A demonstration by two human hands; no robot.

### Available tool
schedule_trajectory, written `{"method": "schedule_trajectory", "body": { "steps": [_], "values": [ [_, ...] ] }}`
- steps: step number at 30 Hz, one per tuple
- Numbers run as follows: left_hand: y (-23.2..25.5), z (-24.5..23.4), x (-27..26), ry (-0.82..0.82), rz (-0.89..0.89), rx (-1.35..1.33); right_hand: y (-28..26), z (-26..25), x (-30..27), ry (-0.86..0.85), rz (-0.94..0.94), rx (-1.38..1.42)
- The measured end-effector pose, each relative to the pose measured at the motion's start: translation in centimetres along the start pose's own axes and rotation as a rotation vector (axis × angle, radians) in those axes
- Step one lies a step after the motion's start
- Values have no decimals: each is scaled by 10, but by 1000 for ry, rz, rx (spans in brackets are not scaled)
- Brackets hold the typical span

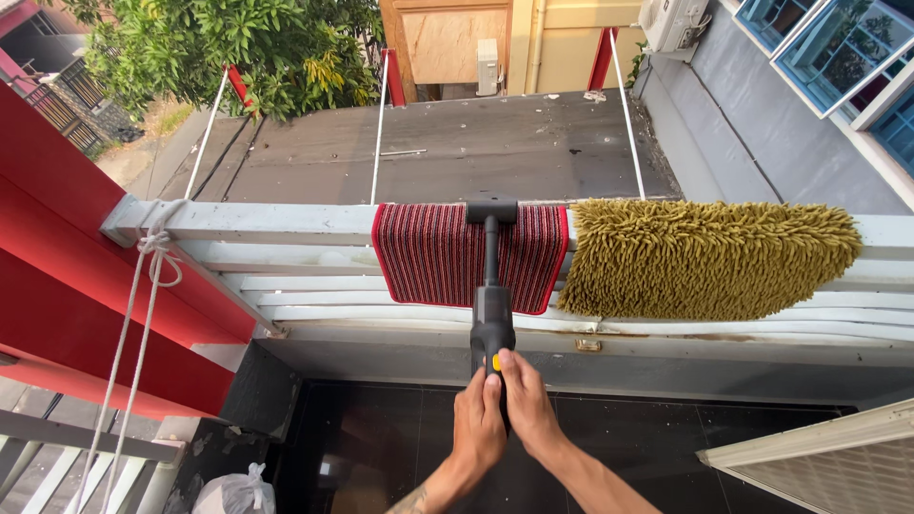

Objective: The person uses a vacuum cleaner with a brush attachment to clean two mats hanging on a balcony railing, moving the tool across the surface of each mat by hand.

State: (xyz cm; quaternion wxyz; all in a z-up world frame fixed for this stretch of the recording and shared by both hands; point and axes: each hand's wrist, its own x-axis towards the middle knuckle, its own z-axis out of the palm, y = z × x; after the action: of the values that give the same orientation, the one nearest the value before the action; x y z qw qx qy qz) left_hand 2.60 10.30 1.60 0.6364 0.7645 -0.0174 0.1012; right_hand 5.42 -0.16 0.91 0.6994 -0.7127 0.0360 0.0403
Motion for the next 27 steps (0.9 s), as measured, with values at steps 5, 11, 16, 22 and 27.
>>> {"method": "schedule_trajectory", "body": {
  "steps": [5, 11, 16, 22, 27],
  "values": [
    [-9, -5, -30, -11, 0, -11, 15, 3, -28, 13, 55, -73],
    [-18, -1, 31, 40, 46, 65, -2, 14, 32, -47, -21, 151],
    [-8, -16, 12, 0, -26, 44, 1, 19, 13, -20, 43, 84],
    [-15, -25, -28, -7, -22, 3, 23, 25, -28, 5, 102, 45],
    [-19, -25, 20, 12, 8, 53, 6, 33, 19, -10, 58, 78]
  ]
}}
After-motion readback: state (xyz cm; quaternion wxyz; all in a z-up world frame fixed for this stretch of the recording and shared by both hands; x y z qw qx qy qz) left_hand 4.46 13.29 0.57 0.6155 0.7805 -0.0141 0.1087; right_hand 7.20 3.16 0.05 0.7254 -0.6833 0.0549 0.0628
